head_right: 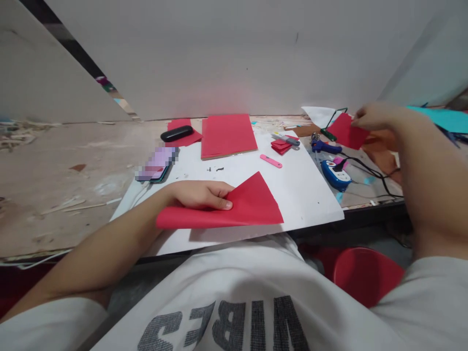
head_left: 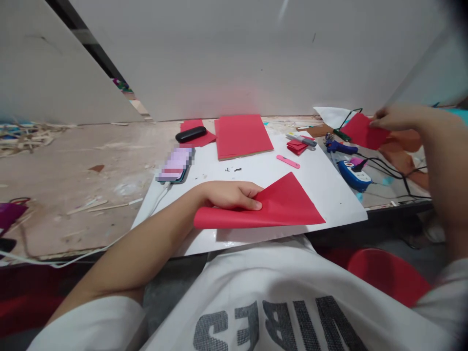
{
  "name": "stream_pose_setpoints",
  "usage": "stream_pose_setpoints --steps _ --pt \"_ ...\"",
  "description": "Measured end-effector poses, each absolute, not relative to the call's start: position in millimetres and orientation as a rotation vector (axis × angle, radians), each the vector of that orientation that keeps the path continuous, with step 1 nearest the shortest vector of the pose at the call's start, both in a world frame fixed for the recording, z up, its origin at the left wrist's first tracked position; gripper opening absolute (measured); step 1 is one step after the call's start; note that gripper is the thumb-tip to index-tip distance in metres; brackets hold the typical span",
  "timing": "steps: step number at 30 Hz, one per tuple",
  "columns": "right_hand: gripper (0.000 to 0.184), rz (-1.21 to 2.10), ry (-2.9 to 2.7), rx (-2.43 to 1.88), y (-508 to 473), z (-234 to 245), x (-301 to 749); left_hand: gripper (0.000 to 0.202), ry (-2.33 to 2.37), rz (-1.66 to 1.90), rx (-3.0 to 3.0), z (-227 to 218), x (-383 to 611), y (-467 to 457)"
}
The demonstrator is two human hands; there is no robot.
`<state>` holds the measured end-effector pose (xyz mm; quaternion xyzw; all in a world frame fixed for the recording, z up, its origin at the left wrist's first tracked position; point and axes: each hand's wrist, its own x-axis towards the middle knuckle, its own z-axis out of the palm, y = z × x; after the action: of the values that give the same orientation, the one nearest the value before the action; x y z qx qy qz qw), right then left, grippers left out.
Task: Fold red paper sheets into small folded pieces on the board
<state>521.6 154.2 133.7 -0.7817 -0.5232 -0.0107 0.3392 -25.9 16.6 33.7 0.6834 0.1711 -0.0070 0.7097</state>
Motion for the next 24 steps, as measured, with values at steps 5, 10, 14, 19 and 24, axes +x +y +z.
stream_pose_setpoints --steps 5,10,14,19,24 --pt "0.025 -0.069 -2.011 -2.137 168.9 162.5 378.6 0.057 0.336 -0.018 1.437 32.4 -25.4 12.1" --pt "0.037 -0.192 -2.217 -1.606 194.4 128.4 183.1 0.056 0.264 -0.067 1.406 42.1 -31.4 5.6" --pt "0.028 -0.032 -2.364 -1.257 218.2 78.8 52.7 0.056 0.256 -0.021 1.356 55.4 -41.0 3.0" --pt "0.011 0.145 -2.493 -1.175 224.1 35.3 -30.7 0.068 0.334 0.061 1.351 61.3 -47.8 5.8" --pt "0.043 0.285 -2.528 -1.205 226.9 29.6 -29.0 0.072 0.378 0.147 1.415 52.8 -40.0 10.0"
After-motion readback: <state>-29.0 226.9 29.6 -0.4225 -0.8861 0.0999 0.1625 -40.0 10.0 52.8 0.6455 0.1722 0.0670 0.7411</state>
